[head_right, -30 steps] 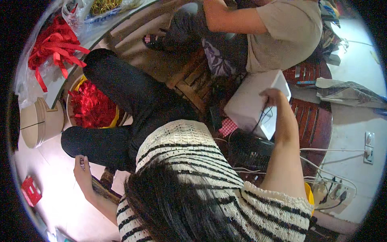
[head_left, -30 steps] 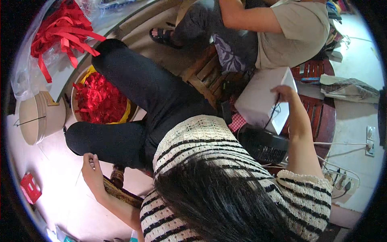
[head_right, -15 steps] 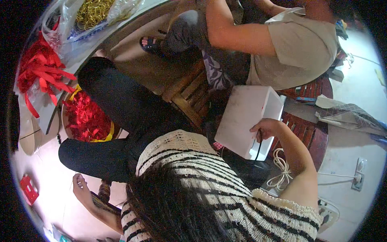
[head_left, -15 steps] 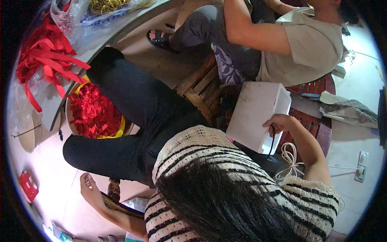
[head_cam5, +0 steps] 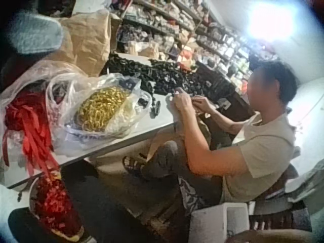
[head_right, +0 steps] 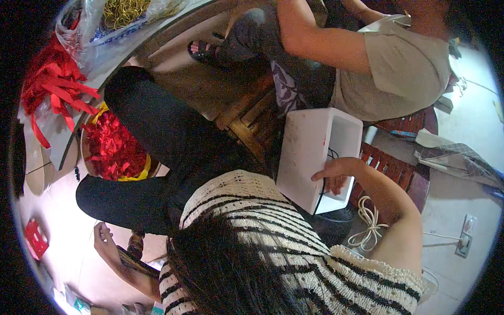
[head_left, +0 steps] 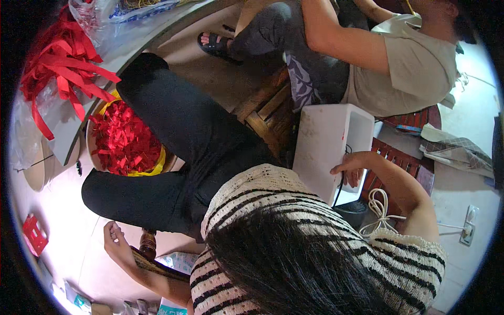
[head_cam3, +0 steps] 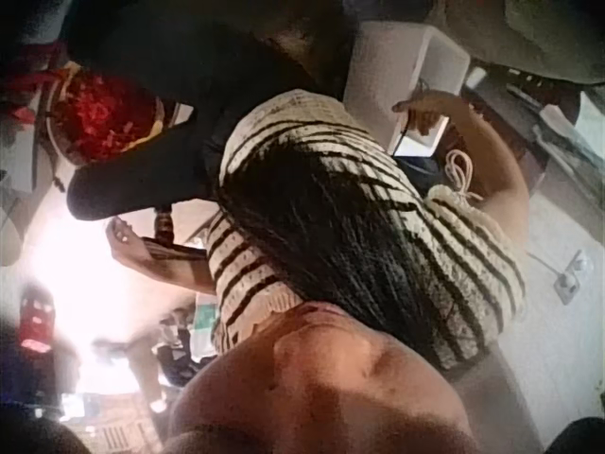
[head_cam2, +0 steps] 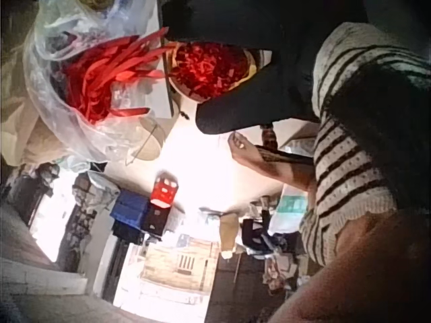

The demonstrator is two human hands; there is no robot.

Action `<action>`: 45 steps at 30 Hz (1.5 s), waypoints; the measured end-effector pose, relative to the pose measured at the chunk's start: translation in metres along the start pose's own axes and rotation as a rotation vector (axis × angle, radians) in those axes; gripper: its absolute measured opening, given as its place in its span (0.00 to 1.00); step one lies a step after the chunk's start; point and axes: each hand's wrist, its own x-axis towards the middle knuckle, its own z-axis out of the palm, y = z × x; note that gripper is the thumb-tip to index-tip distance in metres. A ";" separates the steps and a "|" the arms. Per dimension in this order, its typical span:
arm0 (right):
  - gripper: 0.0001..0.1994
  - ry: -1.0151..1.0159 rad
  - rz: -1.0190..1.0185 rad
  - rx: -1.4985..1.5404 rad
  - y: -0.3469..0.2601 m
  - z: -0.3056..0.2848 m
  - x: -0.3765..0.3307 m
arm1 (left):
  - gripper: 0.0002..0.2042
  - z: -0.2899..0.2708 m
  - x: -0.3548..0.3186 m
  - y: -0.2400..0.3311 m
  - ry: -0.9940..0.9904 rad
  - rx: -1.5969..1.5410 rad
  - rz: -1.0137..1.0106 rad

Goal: Assemble decorative red ribbon bows by tying ribbon and gold wire.

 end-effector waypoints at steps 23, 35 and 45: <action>0.06 -0.140 -2.783 -1.125 -0.280 0.105 -0.261 | 0.05 0.001 -0.020 0.017 0.232 0.172 -0.084; 0.13 1.610 -2.224 -1.352 -0.386 0.022 -0.200 | 0.03 0.017 0.016 0.120 0.362 -0.125 0.376; 0.06 0.956 -2.468 -0.080 -0.399 0.018 -0.198 | 0.26 0.000 0.154 0.260 0.674 0.082 0.695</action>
